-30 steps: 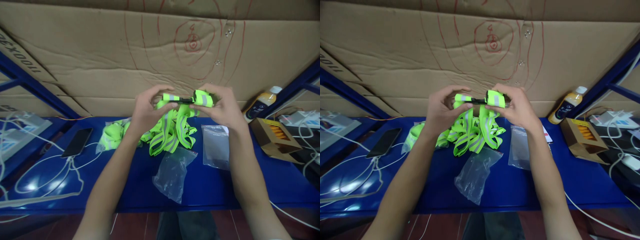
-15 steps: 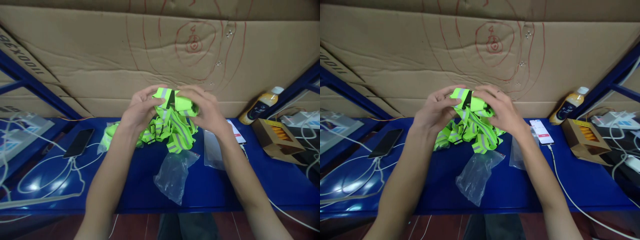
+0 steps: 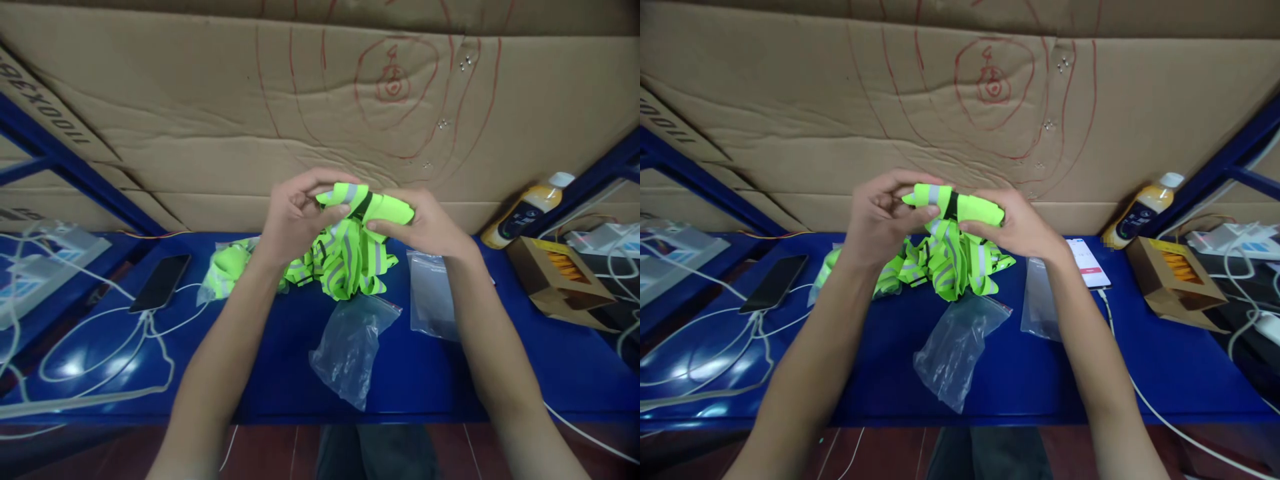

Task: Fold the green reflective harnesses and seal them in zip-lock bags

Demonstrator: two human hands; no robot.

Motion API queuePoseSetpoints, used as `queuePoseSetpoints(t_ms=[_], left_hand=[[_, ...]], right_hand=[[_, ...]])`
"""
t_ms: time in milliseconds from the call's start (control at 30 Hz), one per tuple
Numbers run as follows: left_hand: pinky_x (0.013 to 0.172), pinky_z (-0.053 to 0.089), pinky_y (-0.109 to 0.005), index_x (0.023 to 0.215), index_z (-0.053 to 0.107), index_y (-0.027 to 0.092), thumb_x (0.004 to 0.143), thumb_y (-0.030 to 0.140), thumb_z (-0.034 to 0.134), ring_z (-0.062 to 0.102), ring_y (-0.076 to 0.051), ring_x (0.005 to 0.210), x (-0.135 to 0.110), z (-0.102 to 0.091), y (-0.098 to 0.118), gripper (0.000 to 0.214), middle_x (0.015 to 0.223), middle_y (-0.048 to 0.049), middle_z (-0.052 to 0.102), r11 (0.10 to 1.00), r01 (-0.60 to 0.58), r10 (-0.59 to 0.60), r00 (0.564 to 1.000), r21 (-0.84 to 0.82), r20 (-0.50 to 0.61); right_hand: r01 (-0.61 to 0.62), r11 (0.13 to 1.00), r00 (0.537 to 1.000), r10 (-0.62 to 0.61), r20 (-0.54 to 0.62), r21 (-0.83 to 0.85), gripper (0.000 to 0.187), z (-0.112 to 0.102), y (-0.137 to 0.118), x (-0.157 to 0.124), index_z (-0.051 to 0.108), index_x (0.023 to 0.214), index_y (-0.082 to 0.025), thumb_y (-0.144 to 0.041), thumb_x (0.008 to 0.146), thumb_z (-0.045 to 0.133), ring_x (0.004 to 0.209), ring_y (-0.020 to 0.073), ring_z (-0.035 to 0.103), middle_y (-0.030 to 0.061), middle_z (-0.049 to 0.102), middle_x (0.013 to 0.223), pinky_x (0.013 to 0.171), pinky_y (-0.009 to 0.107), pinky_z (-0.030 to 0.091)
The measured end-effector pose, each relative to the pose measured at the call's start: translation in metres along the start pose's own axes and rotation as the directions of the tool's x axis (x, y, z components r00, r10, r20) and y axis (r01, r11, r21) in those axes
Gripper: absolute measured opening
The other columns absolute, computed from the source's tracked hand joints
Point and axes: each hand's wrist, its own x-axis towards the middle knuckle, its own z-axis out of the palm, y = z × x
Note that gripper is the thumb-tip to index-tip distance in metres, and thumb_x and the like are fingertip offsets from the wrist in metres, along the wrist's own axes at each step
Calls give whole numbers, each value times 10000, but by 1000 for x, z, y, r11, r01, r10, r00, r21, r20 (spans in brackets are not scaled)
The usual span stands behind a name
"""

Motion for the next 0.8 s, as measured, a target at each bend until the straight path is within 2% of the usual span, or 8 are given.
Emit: queuePoseSetpoints(t_ms=[67,167,233,300,433,500,633,800], left_hand=[[980,631,-377,1135,814,227,835,305,927,764,-259,1111,-1,3,2,329,1154,-86,803,999,-13,13,1000,44,11],[917,618,-335,1127,804,211,839,339,919,752,-253,1085,0,7,3,335,1151,-89,786,994,102,-101,995,39,-13],[862,613,-318,1085,797,196,799,360,939,745,-239,1014,0,7,0,359,1106,-81,784,977,214,-214,977,-6,-3],[845,616,-320,1028,786,191,729,379,980,741,-233,963,-1,6,-3,403,1035,-66,789,953,292,-290,956,-78,34],[881,644,-380,1017,769,205,689,606,973,766,-289,1028,-3,4,-4,556,980,-67,786,883,383,-352,923,-272,155],[908,652,-423,1020,767,199,775,681,888,771,-317,1074,-2,5,-2,553,991,-89,785,860,384,-354,923,-336,147],[931,644,-418,974,766,177,792,445,936,780,-293,1030,1,8,5,366,1022,-92,799,887,352,-350,935,-299,61],[947,638,-408,1017,776,183,760,437,962,766,-284,1024,0,-2,4,406,1012,-77,795,925,327,-324,945,-192,47]], right_hand=[[-15,1000,999,16,50,-26,413,-6,-2,-2,763,906,-185,-597,935,779,629,117,513,-45,619,683,635,266,454],[12,987,1000,-15,-18,-163,339,-10,-6,-5,782,910,-197,-515,1006,715,655,132,577,-30,660,705,680,277,489],[78,968,994,-93,-53,-237,239,-10,-8,-6,811,1055,-228,-416,1042,662,801,181,704,9,770,877,790,320,561],[144,949,983,-170,-73,-280,282,-9,-8,-6,790,1249,-271,-329,1061,589,1060,245,767,47,815,1165,961,404,600],[204,897,957,-267,-112,-393,439,-5,3,-6,709,1434,-346,-239,1055,515,1351,301,684,42,708,1496,1150,556,550],[204,874,950,-285,-125,-441,488,-2,11,-5,684,1463,-395,-212,1034,538,1378,321,658,23,681,1533,1167,610,528],[202,862,955,-278,-101,-465,566,3,17,-3,617,1541,-404,-204,1012,575,1443,345,597,51,631,1578,1195,652,485],[204,899,974,-225,-8,-387,582,-3,-6,-2,585,1566,-352,-447,1000,683,1508,370,537,93,557,1638,1240,657,439]])
